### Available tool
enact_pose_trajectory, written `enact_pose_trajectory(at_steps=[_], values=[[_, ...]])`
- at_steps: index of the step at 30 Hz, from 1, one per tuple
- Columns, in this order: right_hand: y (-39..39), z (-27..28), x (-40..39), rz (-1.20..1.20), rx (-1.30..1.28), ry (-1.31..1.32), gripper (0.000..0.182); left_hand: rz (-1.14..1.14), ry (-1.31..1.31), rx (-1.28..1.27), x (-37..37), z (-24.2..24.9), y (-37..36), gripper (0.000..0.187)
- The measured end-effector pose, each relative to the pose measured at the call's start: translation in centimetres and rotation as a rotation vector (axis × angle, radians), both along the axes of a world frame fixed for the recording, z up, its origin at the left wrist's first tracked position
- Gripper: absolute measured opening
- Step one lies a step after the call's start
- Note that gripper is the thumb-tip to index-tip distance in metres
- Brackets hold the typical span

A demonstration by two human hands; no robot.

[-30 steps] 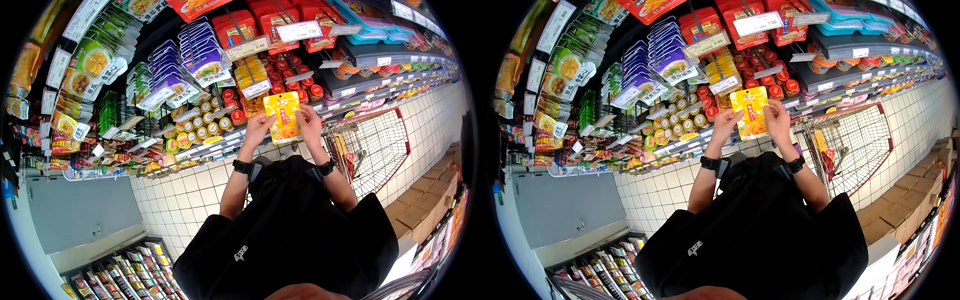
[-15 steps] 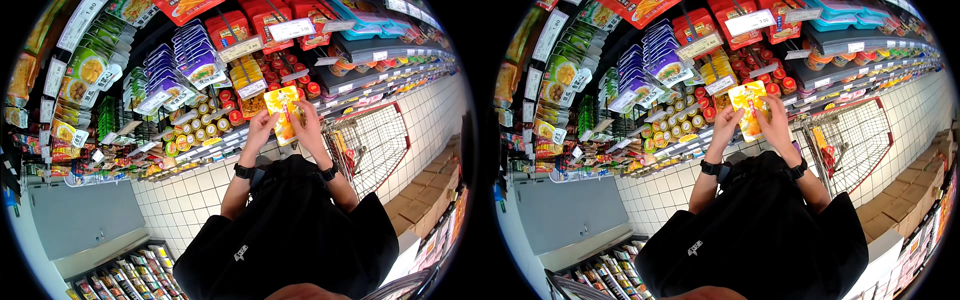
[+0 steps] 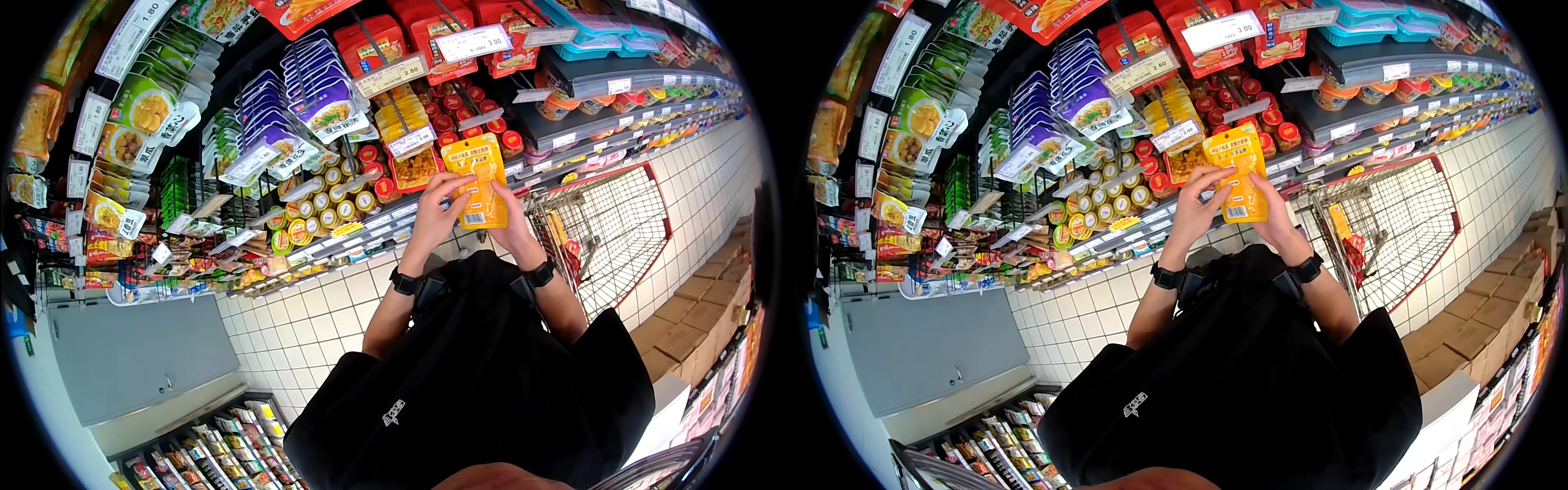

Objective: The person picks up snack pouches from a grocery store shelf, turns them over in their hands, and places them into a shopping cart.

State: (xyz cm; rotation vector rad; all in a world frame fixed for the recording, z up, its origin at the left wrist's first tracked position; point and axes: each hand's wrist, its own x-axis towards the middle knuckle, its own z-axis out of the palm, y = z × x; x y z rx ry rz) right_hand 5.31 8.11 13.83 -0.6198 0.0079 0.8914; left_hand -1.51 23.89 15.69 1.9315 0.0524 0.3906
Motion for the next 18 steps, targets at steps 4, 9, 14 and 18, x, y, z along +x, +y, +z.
enact_pose_trajectory(at_steps=[4, 9, 14, 18], values=[[-0.2, 0.4, -0.3, -0.064, 0.016, 0.042, 0.045, 0.108, -0.015, -0.079, -0.1, 1.0, -1.0, 0.038], [-0.8, -0.3, 0.3, -0.096, 0.076, 0.027, 0.044, 0.177, -0.007, -0.417, 0.0, -0.4, -1.5, 0.019], [-1.4, -0.1, 0.4, -0.131, 0.024, -0.054, 0.036, 0.083, 0.073, -0.325, -0.1, -1.4, -1.1, 0.014], [-1.9, 0.1, 0.5, -0.173, -0.099, -0.179, 0.032, 0.054, 0.102, -0.377, 0.0, -1.1, -1.0, 0.008]])
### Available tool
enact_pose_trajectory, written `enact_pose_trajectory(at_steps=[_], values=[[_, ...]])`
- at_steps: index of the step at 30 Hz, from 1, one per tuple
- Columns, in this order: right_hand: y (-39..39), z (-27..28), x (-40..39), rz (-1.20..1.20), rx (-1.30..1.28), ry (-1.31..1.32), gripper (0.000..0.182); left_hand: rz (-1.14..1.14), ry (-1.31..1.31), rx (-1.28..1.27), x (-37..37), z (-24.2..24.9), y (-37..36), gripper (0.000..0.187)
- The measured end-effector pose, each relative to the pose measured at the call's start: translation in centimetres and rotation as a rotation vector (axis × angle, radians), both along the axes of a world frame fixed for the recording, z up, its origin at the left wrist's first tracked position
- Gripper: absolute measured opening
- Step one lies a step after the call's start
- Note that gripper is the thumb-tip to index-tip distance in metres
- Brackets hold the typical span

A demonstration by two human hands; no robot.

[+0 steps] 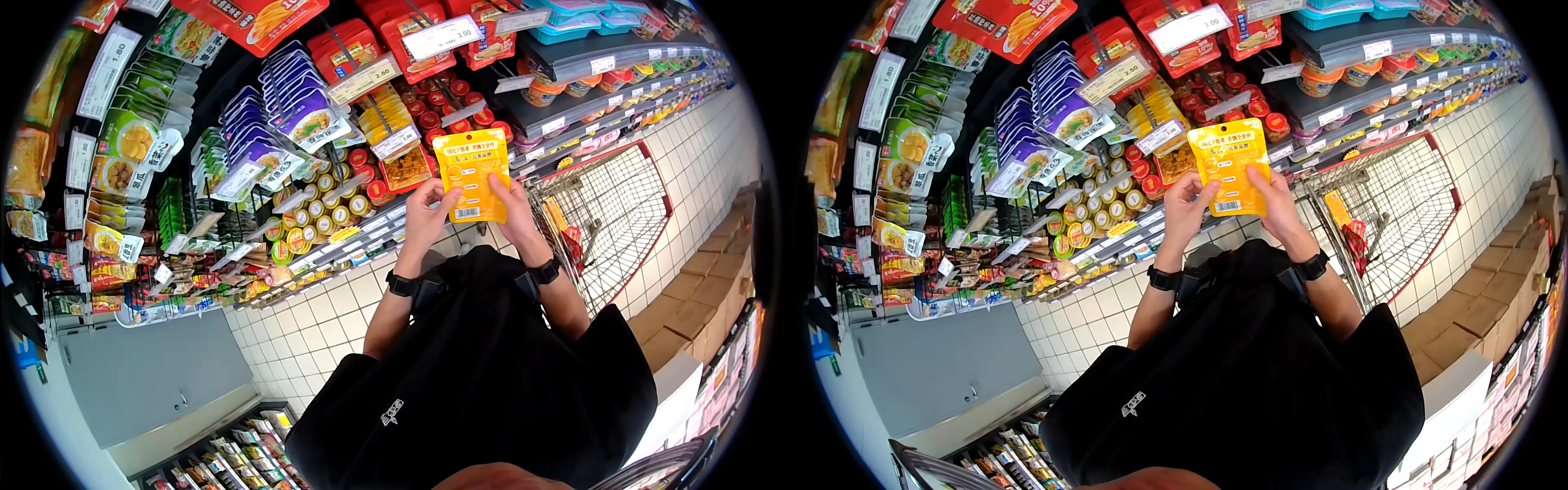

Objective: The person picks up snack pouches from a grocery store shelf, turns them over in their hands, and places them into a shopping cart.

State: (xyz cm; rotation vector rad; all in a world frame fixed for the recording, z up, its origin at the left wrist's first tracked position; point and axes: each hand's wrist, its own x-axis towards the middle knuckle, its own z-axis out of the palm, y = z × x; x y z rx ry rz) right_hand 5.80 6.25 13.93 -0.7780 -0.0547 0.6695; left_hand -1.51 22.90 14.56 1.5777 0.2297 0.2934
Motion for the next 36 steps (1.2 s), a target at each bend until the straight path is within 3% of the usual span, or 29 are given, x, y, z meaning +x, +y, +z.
enact_pose_trajectory(at_steps=[7, 13, 20, 28, 32, 36], values=[[-2.3, 0.0, 0.6, -0.017, -0.336, -0.279, 0.03, -0.081, 0.021, -0.12, 0.9, -0.9, -0.8, 0.007], [-4.7, 0.8, 0.4, -0.089, -0.448, -0.285, 0.029, -0.191, 0.085, -0.177, 2.7, -1.2, -2.2, 0.009], [-8.8, -2.3, -0.2, -0.297, -0.486, -0.255, 0.028, -0.369, 0.148, -0.182, 6.1, -4.1, -5.7, 0.02], [-14.6, -3.8, -3.3, -0.646, -0.501, -0.039, 0.029, -0.749, 0.341, -0.176, 8.2, -3.6, -12.5, 0.018], [-17.4, -4.3, -5.5, -0.81, -0.476, 0.117, 0.029, -0.906, 0.441, -0.09, 8.7, -5.7, -15.8, 0.021], [-20.0, -6.2, -8.3, -0.937, -0.339, 0.337, 0.031, -1.023, 0.574, -0.03, 8.7, -6.5, -19.2, 0.026]])
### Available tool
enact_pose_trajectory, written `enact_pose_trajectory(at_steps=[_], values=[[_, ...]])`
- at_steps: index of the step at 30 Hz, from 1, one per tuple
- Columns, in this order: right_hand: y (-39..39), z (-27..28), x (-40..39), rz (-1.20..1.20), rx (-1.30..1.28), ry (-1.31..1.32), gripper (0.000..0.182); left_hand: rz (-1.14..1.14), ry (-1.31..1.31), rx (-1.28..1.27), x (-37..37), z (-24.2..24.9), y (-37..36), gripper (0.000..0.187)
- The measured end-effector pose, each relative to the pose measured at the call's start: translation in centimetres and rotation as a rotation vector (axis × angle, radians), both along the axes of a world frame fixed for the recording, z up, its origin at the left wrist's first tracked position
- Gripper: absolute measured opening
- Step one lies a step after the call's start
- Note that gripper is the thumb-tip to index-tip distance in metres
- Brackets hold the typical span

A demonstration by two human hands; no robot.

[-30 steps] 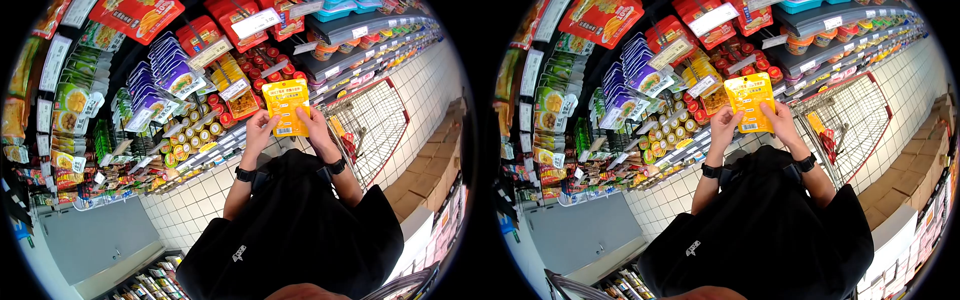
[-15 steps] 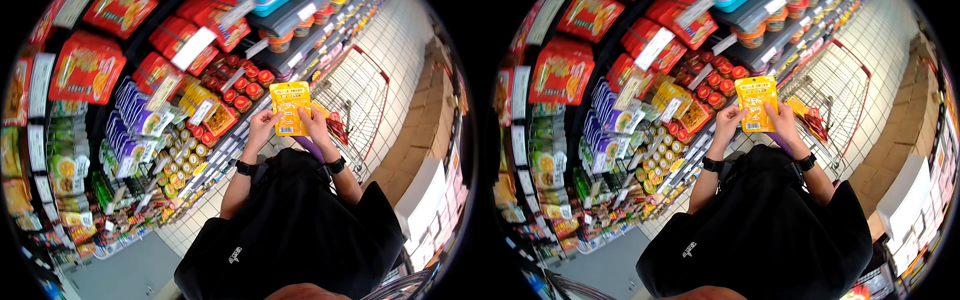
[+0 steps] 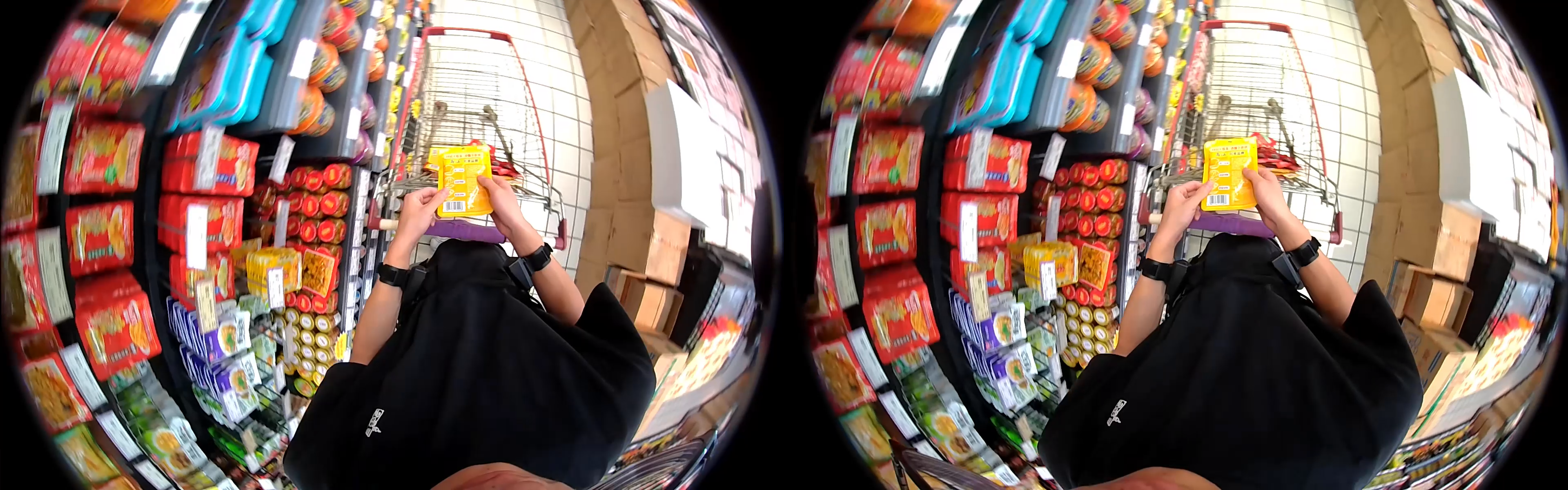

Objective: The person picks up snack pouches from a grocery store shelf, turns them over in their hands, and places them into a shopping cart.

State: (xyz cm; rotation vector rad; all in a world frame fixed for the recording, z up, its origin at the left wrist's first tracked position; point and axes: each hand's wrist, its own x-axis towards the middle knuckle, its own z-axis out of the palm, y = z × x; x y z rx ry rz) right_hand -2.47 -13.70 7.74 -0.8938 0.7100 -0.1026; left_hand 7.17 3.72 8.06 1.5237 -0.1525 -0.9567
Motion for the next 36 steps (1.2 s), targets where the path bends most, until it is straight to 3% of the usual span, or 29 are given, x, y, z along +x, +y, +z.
enact_pose_trajectory(at_steps=[2, 10, 28, 36], values=[[-1.1, -1.0, -1.5, -0.008, 0.081, 0.114, 0.031, -0.082, -0.001, 0.028, -0.1, -0.6, -1.4, 0.028], [-2.8, -3.3, -4.6, -0.089, 0.263, 0.156, 0.033, -0.195, 0.099, 0.11, -0.8, -2.5, -4.4, 0.031], [-3.3, -4.5, -4.8, -0.115, 0.356, 0.16, 0.035, -0.246, 0.124, 0.125, 0.1, -4.5, -4.4, 0.028], [-2.8, -4.3, -4.3, 0.01, 0.387, 0.114, 0.034, -0.257, 0.063, 0.142, -0.1, -4.0, -3.7, 0.027]])
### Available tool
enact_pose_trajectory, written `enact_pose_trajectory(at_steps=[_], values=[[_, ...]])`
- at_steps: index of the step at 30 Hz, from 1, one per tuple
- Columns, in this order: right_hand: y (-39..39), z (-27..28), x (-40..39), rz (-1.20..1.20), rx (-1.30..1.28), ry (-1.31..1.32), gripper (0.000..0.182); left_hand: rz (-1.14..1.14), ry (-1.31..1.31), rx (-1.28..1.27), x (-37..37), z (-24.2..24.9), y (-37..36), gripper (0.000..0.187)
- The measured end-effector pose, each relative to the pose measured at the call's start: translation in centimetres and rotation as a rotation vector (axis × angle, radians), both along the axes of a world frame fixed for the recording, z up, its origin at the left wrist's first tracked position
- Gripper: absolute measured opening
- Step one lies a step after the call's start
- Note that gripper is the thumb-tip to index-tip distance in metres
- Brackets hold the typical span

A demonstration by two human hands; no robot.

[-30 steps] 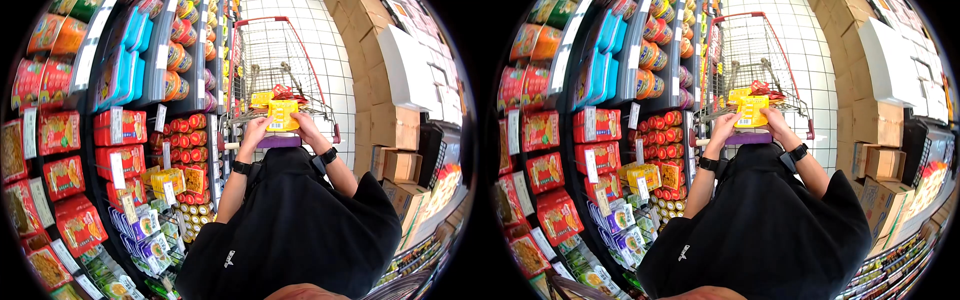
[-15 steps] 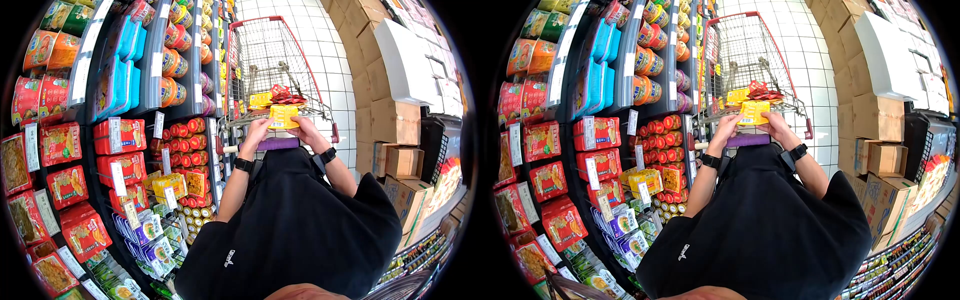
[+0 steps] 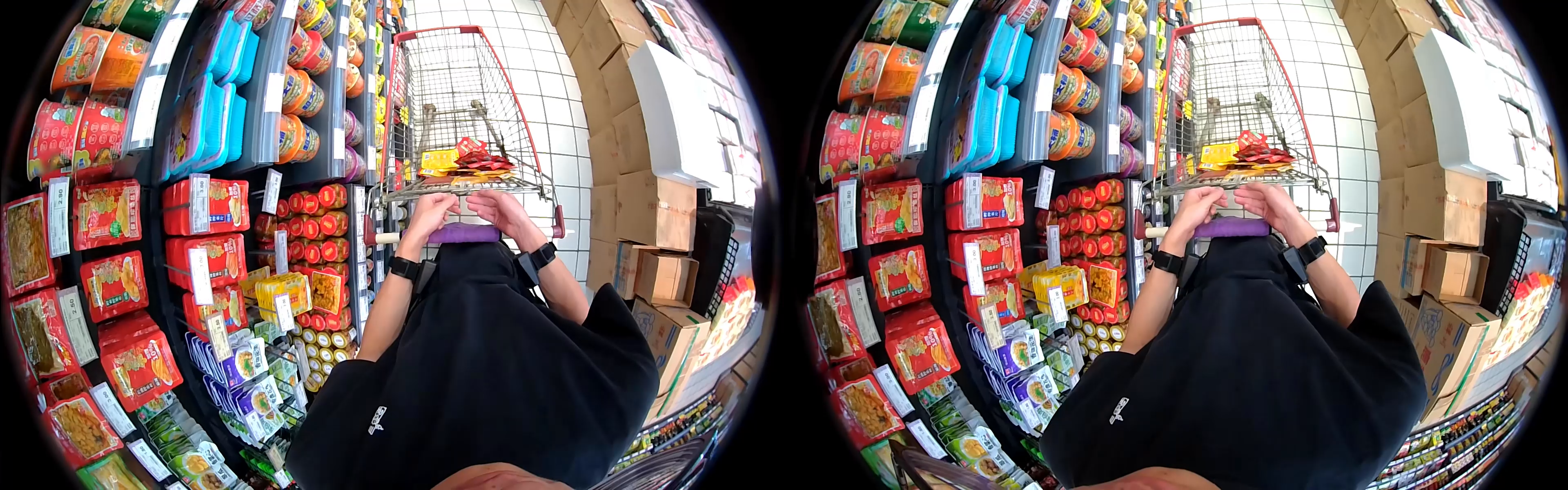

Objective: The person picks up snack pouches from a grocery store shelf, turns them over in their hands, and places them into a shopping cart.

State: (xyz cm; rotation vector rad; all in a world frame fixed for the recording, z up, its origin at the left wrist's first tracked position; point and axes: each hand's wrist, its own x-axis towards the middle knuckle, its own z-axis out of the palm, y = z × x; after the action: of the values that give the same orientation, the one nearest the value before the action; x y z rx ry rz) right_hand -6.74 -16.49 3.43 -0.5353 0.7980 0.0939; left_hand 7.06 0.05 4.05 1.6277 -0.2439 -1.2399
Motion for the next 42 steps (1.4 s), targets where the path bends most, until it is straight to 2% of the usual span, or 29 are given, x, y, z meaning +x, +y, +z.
enact_pose_trajectory(at_steps=[3, 8, 11, 17, 22, 26, 28, 30, 32, 34, 35, 36, 37, 38, 39, 41, 42], values=[[0.4, 0.9, 0.7, 0.059, -0.094, 0.009, 0.032, -0.002, -0.007, -0.012, 0.3, 0.5, 0.6, 0.026], [1.6, 3.1, 2.5, 0.151, -0.216, -0.011, 0.032, 0.115, -0.026, -0.014, 0.8, 1.2, 2.5, 0.032], [2.4, 2.5, 3.9, 0.254, -0.28, -0.098, 0.027, 0.205, -0.064, -0.041, 1.1, 1.2, 4.5, 0.037], [6.2, 4.4, 8.1, 0.586, -0.468, -0.287, 0.021, 0.539, -0.134, -0.064, 0.5, 1.5, 10.5, 0.038], [11.6, 5.1, 11.6, 0.895, -0.46, -0.407, 0.022, 0.867, -0.127, -0.061, -1.8, 2.1, 17.6, 0.037], [17.2, 5.2, 14.2, 1.111, -0.463, -0.468, 0.023, 1.12, -0.156, -0.023, -4.5, 1.2, 23.7, 0.03], [20.4, 5.1, 15.6, 1.147, -0.485, -0.535, 0.023, 1.189, -0.146, -0.038, -5.7, 1.2, 26.7, 0.023], [24.8, 5.2, 17.0, 1.165, -0.497, -0.626, 0.021, 1.478, -0.355, -0.054, -7.2, 0.5, 30.3, 0.02], [27.7, 5.1, 17.7, 1.172, -0.567, -0.682, 0.019, 1.488, -0.418, 0.008, -7.7, 0.0, 32.8, 0.027], [30.5, 4.0, 18.4, 1.168, -0.581, -0.726, 0.02, 1.599, -0.61, 0.155, -7.7, -0.2, 34.1, 0.043], [32.0, 3.4, 18.8, 1.144, -0.6, -0.772, 0.022, 1.512, -0.524, 0.097, -7.6, -0.5, 35.3, 0.067], [33.2, 2.5, 19.4, 1.122, -0.62, -0.819, 0.024, 1.524, -0.524, 0.083, -7.2, -1.0, 35.7, 0.067], [34.5, 1.9, 20.0, 1.137, -0.701, -0.872, 0.034, 1.497, -0.568, 0.086, -6.8, -1.4, 36.0, 0.073], [35.4, 1.4, 20.5, 1.148, -0.709, -0.88, 0.034, 1.469, -0.613, 0.092, -6.5, -1.6, 36.5, 0.081], [36.6, 1.5, 20.5, 1.096, -0.802, -0.922, 0.038, 1.406, -0.566, 0.151, -6.4, -0.3, 36.9, 0.086], [38.1, 1.7, 21.1, 1.057, -0.983, -1.018, 0.051, 1.399, -0.587, 0.155, -5.7, 0.1, 37.4, 0.087], [38.7, 1.2, 21.6, 1.057, -0.986, -1.016, 0.051, 1.383, -0.611, 0.165, -5.4, 0.1, 37.7, 0.089]])
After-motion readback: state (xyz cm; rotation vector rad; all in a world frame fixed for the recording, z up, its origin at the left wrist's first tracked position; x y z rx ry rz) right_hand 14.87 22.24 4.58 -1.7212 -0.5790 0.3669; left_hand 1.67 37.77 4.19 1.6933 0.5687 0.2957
